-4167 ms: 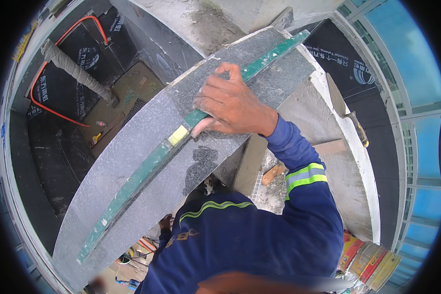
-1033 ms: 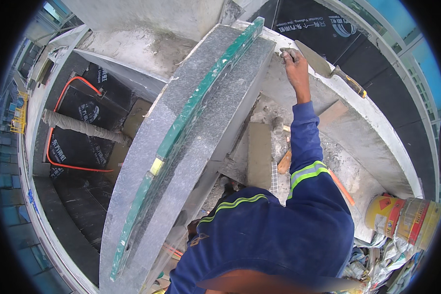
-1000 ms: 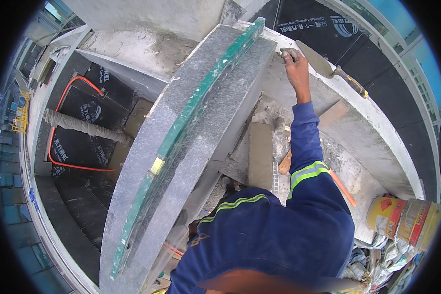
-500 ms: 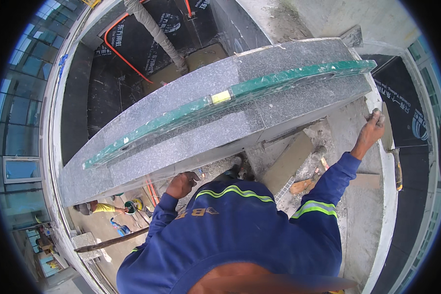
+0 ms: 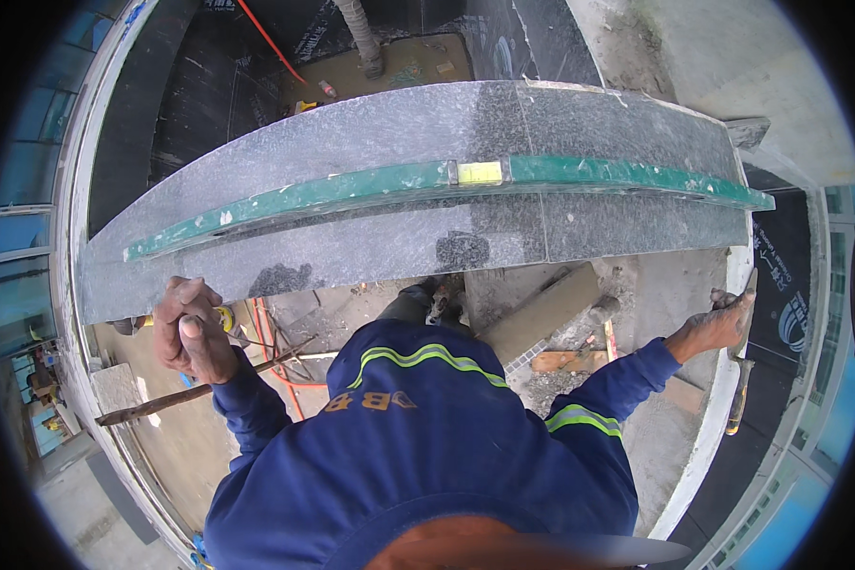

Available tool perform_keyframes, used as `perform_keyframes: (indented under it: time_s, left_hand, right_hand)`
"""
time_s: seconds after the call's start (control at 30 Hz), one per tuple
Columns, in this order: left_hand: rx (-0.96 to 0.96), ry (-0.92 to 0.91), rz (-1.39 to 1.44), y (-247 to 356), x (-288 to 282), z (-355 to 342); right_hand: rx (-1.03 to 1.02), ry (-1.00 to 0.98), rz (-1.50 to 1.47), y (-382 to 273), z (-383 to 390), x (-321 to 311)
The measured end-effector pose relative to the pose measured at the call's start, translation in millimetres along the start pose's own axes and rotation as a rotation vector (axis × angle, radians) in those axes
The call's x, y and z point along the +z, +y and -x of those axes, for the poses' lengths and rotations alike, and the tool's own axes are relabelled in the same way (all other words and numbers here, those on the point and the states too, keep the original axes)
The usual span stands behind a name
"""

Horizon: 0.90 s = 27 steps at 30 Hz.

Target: The person places a large stone tile onto a stair step and uses a spirit level to check its alignment. They repeatedly adjust the tile's position and tap it with a trowel to level it, ensuring it sits flush with adjacent steps.

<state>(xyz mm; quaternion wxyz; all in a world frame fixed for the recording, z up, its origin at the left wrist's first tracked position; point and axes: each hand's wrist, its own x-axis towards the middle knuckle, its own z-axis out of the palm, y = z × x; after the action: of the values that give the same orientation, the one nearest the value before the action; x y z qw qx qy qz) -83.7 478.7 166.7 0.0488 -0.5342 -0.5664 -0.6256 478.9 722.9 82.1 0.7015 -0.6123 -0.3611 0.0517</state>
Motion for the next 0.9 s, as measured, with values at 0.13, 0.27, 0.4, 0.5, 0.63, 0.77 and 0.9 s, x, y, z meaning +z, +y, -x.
perform_keyframes:
  time_s: [0.13,0.27,0.4,0.5,0.63,0.77,0.9]
  left_hand:
    - [-0.035,0.006,-0.172,-16,15,13]
    - [-0.090,-0.063,-0.141,-20,31,19]
    - [-0.083,-0.075,-0.199,-22,39,27]
    - [-0.023,-0.092,-0.247,-22,41,20]
    - [0.027,-0.118,-0.194,-14,38,13]
    - [0.177,-0.221,-0.183,16,46,-25]
    - [0.203,-0.464,-0.304,29,72,-59]
  right_hand:
    - [-0.033,0.045,-0.045,0,-6,10]
    - [-0.197,0.002,-0.095,1,-1,9]
    - [-0.317,-0.110,-0.034,-33,32,33]
    - [-0.248,-0.152,-0.034,-38,59,33]
    - [-0.205,-0.137,-0.204,-44,79,35]
    - [-0.203,-0.049,-0.275,-35,102,10]
    - [-0.100,-0.088,-0.194,-26,128,-39]
